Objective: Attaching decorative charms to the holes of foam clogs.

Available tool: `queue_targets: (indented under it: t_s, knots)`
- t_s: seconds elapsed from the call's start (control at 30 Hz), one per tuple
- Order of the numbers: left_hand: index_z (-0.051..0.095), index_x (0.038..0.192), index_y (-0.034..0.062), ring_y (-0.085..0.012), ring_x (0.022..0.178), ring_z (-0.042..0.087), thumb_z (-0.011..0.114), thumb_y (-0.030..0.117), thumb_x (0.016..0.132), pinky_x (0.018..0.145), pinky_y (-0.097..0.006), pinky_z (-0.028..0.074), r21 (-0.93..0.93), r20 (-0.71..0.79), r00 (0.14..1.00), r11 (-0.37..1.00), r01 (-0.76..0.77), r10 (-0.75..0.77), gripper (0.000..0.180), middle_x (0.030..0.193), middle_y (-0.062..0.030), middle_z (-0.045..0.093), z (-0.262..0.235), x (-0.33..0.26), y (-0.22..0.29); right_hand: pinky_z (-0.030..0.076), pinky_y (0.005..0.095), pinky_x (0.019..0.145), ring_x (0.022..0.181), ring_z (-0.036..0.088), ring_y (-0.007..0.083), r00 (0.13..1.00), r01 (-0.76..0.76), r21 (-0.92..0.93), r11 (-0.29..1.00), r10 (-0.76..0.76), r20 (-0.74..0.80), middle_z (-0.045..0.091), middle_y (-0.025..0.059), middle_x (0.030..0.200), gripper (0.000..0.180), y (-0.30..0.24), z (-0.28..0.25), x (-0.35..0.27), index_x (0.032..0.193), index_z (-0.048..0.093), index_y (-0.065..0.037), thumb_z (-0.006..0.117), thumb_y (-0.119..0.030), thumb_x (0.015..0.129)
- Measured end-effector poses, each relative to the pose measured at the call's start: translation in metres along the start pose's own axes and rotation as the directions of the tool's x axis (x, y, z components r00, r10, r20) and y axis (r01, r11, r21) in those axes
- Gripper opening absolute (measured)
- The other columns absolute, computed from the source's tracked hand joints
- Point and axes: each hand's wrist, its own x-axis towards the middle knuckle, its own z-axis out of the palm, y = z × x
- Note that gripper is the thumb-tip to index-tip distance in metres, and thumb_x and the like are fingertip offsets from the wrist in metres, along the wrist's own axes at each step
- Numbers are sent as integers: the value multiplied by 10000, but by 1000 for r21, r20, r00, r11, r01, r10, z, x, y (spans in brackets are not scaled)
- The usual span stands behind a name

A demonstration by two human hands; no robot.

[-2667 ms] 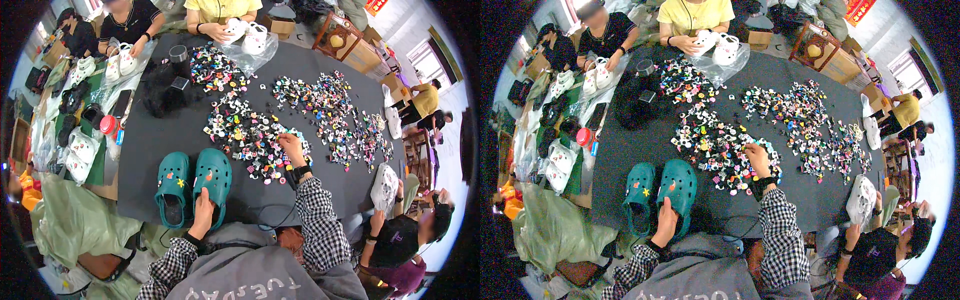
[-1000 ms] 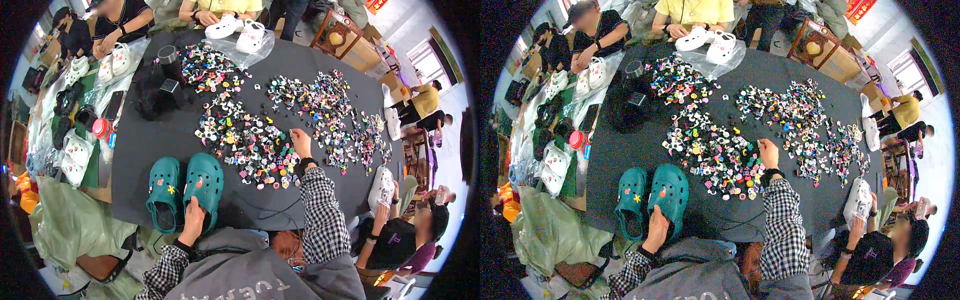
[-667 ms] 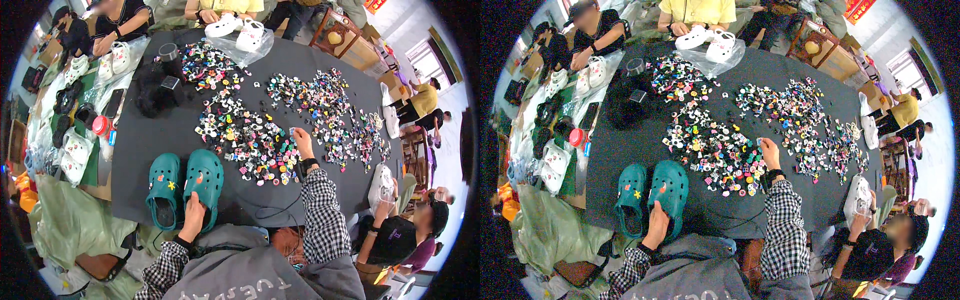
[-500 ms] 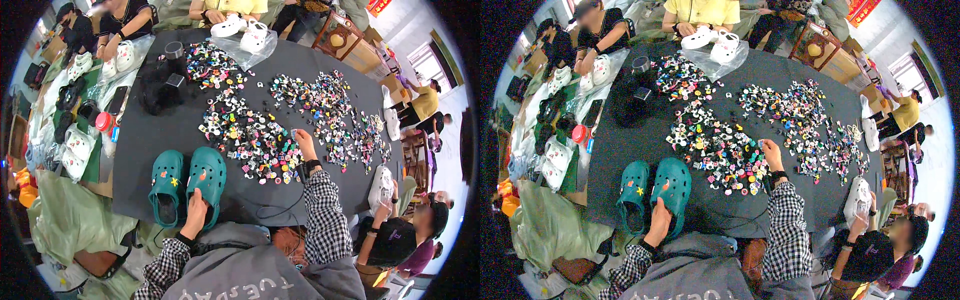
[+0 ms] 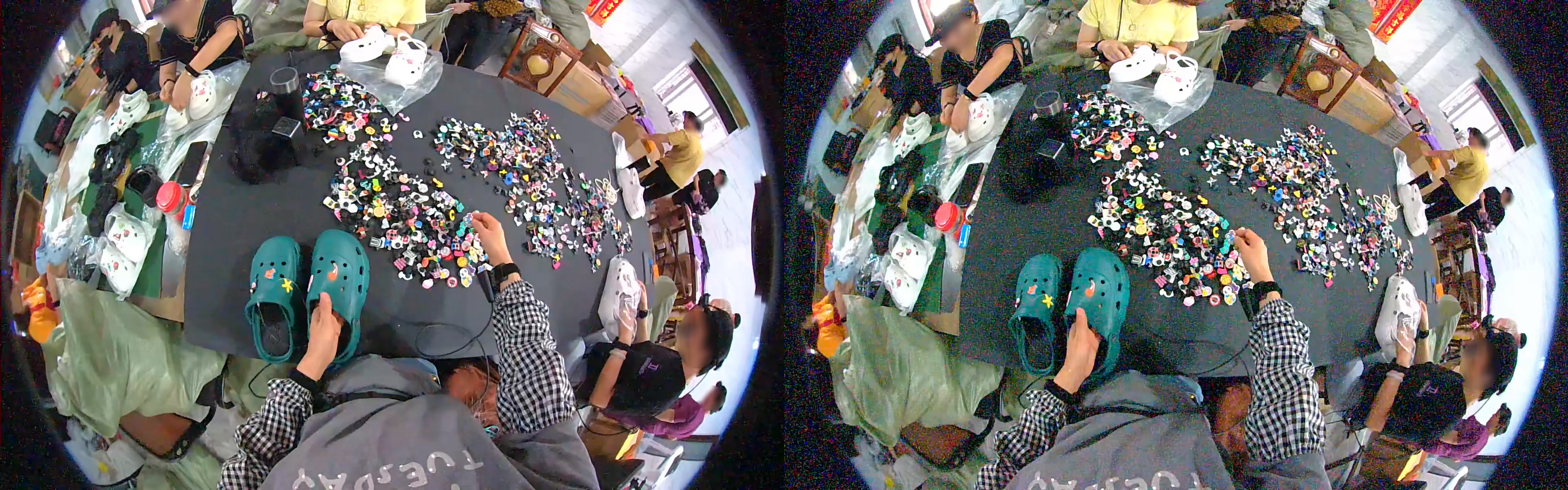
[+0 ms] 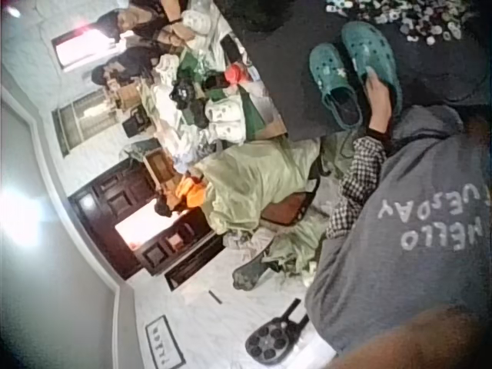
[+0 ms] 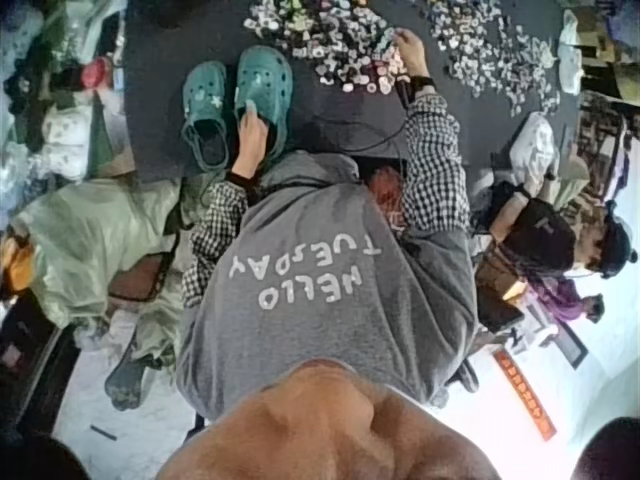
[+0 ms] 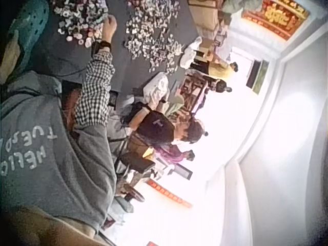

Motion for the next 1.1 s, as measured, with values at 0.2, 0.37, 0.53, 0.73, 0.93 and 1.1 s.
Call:
queue_targets:
  t_s: [0.2,0.37,0.53,0.73,0.93,1.1]
  knots:
    - [493,1193,11,-139,984,552,421,451,988,904,-308,433,-19,68,998,1000,20,-19,491,1113,-53,570,-14,7,-8,475,283,607,655,609,137,988,-34,-92,995,20,-154,661,67,752,236,12,-10,-15,1021,644,0,592,-171,867]
    - [472,1172,30,-142,960,522,420,446,989,894,-315,429,5,-40,995,996,88,-88,458,1024,-45,520,-8,4,-4,509,289,680,750,663,172,960,-120,-167,979,72,-270,701,107,858,226,41,-44,-44,990,665,-16,625,-175,835]
    - [415,1287,36,-180,1143,498,424,447,986,988,-344,388,14,-83,988,992,128,-126,509,1273,-72,488,-4,0,-1,517,299,684,750,671,187,945,-195,-210,958,127,-301,701,109,835,210,42,-53,-63,962,674,-21,644,-169,817]
    - [417,1282,36,-179,1142,492,437,433,985,988,-344,387,-17,-39,996,996,82,-82,496,1268,-62,486,-7,1,-5,514,299,670,737,670,175,965,-70,-282,957,-7,-264,700,108,801,205,31,-28,-58,949,667,-7,663,-149,801]
    - [453,1247,27,-153,1063,513,426,437,990,934,-320,412,-15,-22,996,996,84,-85,485,1184,-53,525,-14,5,-9,520,393,680,774,671,311,954,-72,-421,904,-61,-292,692,138,837,134,21,-12,-50,890,658,-31,615,-133,815]
    - [443,1269,25,-151,1056,518,420,443,990,930,-312,415,10,-11,995,995,96,-96,503,1195,-54,522,-15,3,-7,520,384,688,780,669,308,946,-83,-437,896,-68,-318,687,149,838,132,22,-14,-54,893,661,-32,611,-127,817]
